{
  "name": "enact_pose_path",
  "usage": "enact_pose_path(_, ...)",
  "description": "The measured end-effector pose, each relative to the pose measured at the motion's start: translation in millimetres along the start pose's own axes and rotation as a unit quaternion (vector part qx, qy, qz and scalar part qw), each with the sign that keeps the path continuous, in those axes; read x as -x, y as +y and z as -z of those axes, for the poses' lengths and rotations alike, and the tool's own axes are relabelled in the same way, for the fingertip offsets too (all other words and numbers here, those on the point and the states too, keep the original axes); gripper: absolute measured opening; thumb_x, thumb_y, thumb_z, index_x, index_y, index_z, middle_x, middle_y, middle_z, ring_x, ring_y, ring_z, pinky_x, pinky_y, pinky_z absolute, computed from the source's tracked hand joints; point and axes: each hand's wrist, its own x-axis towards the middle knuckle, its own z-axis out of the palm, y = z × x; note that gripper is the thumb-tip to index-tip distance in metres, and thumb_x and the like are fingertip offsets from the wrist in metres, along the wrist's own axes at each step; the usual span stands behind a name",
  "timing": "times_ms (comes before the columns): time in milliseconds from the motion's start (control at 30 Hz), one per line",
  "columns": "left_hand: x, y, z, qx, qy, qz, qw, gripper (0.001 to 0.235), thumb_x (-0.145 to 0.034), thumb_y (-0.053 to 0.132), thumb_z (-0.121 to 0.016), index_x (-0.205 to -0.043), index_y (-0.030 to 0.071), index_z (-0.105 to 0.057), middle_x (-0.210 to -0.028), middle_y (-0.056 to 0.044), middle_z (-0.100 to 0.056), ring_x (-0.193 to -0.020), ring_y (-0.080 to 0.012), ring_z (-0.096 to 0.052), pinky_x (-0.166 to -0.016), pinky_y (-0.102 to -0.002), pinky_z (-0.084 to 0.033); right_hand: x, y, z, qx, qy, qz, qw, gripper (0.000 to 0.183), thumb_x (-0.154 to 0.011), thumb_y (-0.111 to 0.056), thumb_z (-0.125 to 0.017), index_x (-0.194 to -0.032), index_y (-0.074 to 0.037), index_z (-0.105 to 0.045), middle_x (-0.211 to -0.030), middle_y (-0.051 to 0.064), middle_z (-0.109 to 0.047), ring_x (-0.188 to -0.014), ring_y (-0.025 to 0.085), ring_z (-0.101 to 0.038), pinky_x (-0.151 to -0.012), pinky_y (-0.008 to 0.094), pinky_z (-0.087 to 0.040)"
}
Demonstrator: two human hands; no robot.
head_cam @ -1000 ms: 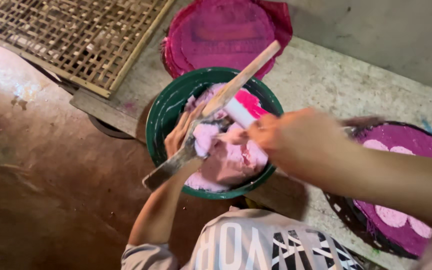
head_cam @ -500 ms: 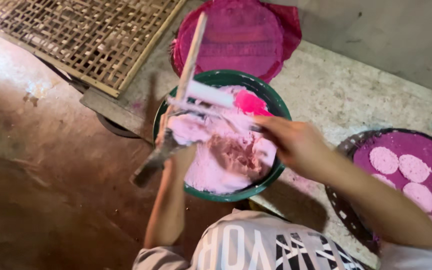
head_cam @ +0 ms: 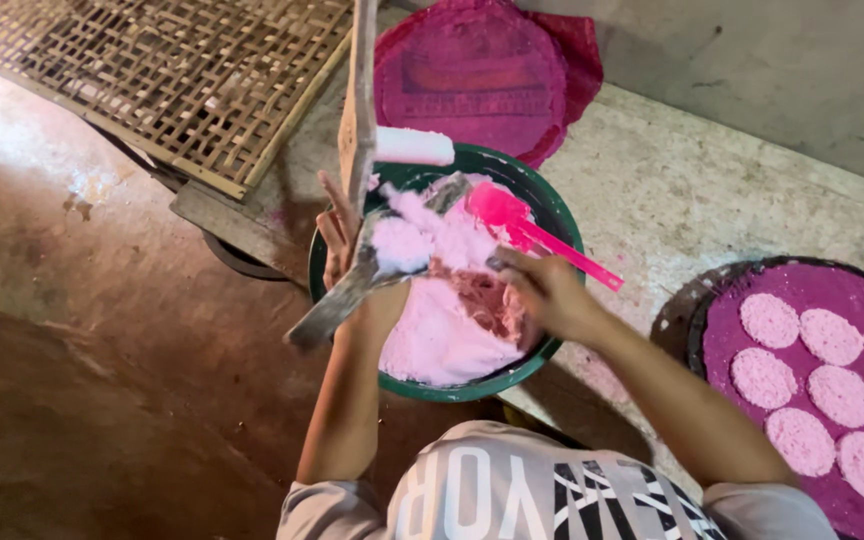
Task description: The person scoops pink dough from a green bowl and places it into a circular mold on a purple tray. They press the dough into the mold using a wooden tool to form round pieces, repeating the process to fill the tray.
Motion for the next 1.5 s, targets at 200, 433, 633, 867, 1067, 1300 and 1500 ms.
enact_pose_path(200,-3.9,-7.7,-5.0,-0.013,0.043,-0.024,0.999,0.044,-0.086,0.019,-0.068,-0.127,0.005,-0.056,-0.164,-0.031,-0.030,-0.114,-0.0364,-0.062,-0.084,-0.035,-0.061,5.5,14.3,-20.6,0.051,0.046,0.268,0.961,0.036,-0.101,-0.005,-0.056,-0.137,0.001,-0.060,-0.085,0.011,-0.072,-0.074,0.015,-0.071,-0.066,0.030,-0.055)
enact_pose_path(433,6.1,-7.7,-15.8,-0.053,-0.025,0.035,0.998,0.071,-0.106,0.018,-0.064,-0.163,-0.007,-0.030,-0.112,-0.015,-0.057,-0.086,-0.0221,-0.065,-0.065,-0.030,-0.057,-14.0,20.4,26.0,0.025,0.013,0.169,0.985,0.025,-0.105,-0.012,-0.056,-0.126,-0.003,-0.067,-0.078,0.001,-0.061,-0.067,0.009,-0.054,-0.062,0.026,-0.049)
enact_pose_path(633,11.8,-18.2,-24.5,-0.080,0.011,-0.009,0.997,0.051,-0.109,0.015,-0.062,-0.153,0.000,-0.040,-0.107,-0.011,-0.062,-0.081,-0.0171,-0.065,-0.063,-0.029,-0.055,-10.1,39.3,29.9,-0.023,-0.016,0.111,0.993,0.028,-0.104,-0.019,-0.052,-0.125,-0.008,-0.067,-0.067,0.001,-0.054,-0.059,0.007,-0.048,-0.053,0.027,-0.043)
enact_pose_path(867,21.3,-40.1,-19.7,0.318,0.091,0.012,0.944,0.022,-0.107,0.016,-0.064,-0.126,0.006,-0.060,-0.103,-0.007,-0.071,-0.094,-0.0239,-0.070,-0.079,-0.041,-0.056,2.6,73.4,35.9,-0.303,-0.138,0.073,0.940,0.049,-0.107,-0.013,-0.047,-0.155,-0.002,-0.045,-0.079,0.005,-0.056,-0.064,0.013,-0.049,-0.056,0.027,-0.041)
enact_pose_path(1067,76.9,52.7,-2.3,0.594,-0.244,0.221,0.734,0.024,-0.099,0.018,-0.065,-0.120,0.005,-0.061,-0.097,-0.009,-0.069,-0.085,-0.0251,-0.067,-0.070,-0.039,-0.053,7.9,50.2,44.7,-0.024,0.079,0.412,0.908,0.066,-0.115,-0.037,-0.040,-0.168,0.000,-0.025,-0.155,0.028,-0.049,-0.141,0.034,-0.051,-0.112,0.043,-0.046)
enact_pose_path(1300,103.8,209.3,29.1,0.644,-0.493,-0.047,0.583,0.032,-0.095,0.024,-0.066,-0.121,0.006,-0.060,-0.098,-0.012,-0.070,-0.087,-0.0292,-0.068,-0.072,-0.042,-0.053,146.3,37.8,104.6,-0.620,-0.066,0.369,0.689,0.095,-0.107,-0.040,-0.065,-0.172,0.002,-0.011,-0.151,0.039,-0.051,-0.118,0.047,-0.060,-0.100,0.055,-0.057)
enact_pose_path(1500,77.1,247.5,51.0,0.629,-0.548,-0.115,0.539,0.039,-0.092,0.029,-0.068,-0.122,0.007,-0.059,-0.100,-0.014,-0.070,-0.089,-0.0326,-0.069,-0.073,-0.043,-0.054,263.9,61.8,154.2,0.044,0.097,0.491,0.865,0.068,-0.114,-0.021,-0.048,-0.166,-0.033,-0.006,-0.151,0.026,-0.057,-0.134,0.054,-0.049,-0.099,0.055,-0.054)
